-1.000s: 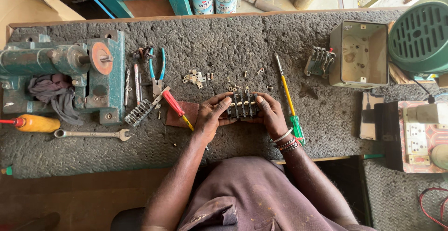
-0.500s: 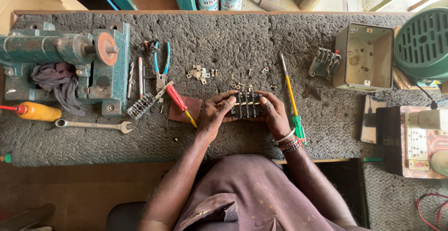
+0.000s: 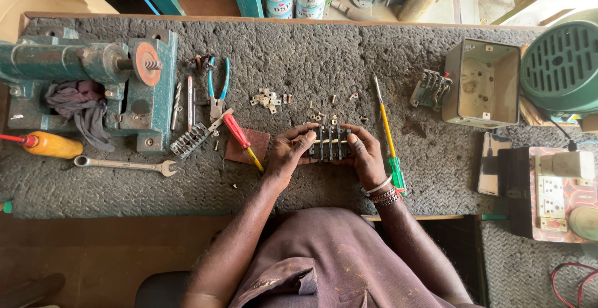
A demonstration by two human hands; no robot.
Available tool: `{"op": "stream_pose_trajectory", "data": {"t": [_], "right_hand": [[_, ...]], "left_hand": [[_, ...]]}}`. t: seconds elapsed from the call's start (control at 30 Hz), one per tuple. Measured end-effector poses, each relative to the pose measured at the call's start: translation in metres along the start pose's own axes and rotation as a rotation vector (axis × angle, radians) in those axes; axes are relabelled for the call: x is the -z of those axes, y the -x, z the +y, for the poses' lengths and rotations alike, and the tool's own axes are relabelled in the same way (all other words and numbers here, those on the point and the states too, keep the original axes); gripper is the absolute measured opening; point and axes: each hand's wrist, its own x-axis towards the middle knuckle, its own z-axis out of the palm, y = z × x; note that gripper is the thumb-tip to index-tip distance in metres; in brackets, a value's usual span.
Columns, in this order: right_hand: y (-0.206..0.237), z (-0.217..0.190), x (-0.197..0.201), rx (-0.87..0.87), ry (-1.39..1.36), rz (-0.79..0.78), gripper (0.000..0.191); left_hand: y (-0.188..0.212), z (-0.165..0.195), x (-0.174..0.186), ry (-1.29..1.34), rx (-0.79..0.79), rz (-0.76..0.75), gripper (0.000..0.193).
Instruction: The person assembles a small electrical component by hand, repeatedly inserting and removing a white plastic cover and internal parts. They rotate the component to check alignment and fit, handling small metal pieces and washers on the workbench.
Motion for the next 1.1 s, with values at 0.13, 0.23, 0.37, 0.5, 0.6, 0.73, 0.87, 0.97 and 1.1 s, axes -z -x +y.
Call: {"op": "stream_pose_trajectory", "data": {"t": [0.13, 0.23, 0.37, 0.5, 0.6, 0.73, 0.87, 0.97, 1.1], "right_hand": [[0.001, 0.002, 0.002, 0.018, -0.033, 0.013, 0.047], [0.003, 0.004, 0.003, 0.069, -0.059, 0.004, 0.049], [0.006, 0.004, 0.003, 0.125, -0.039, 0.025, 0.052], [0.01, 0.006, 0.005, 0.177, -0.085, 0.011, 0.057], [0.014, 0.01, 0.01, 0.192, -0.096, 0.003, 0.064], [0.016, 0.013, 0.017, 0.277, -0.037, -0.012, 0.071], [0.02, 0.012, 0.02, 0.316, 0.03, -0.004, 0.072], [0.02, 0.011, 0.022, 0.311, 0.079, 0.052, 0.068], [0.018, 0.012, 0.028, 0.3, 0.156, 0.083, 0.06]], "left_hand": [[0.002, -0.001, 0.002, -0.01, -0.037, -0.026, 0.053], [0.004, -0.001, 0.003, -0.009, -0.042, -0.045, 0.054], [0.008, -0.002, 0.007, -0.028, -0.026, -0.085, 0.064], [0.01, -0.005, 0.008, -0.081, -0.045, -0.108, 0.082], [0.013, -0.009, 0.008, -0.02, -0.029, -0.131, 0.092], [0.015, -0.013, 0.01, 0.026, -0.056, -0.161, 0.095], [0.014, -0.014, 0.011, -0.022, -0.026, -0.101, 0.091], [0.013, -0.016, 0.009, -0.094, -0.001, 0.002, 0.081], [0.016, -0.025, 0.004, -0.088, -0.002, 0.088, 0.068]]}}
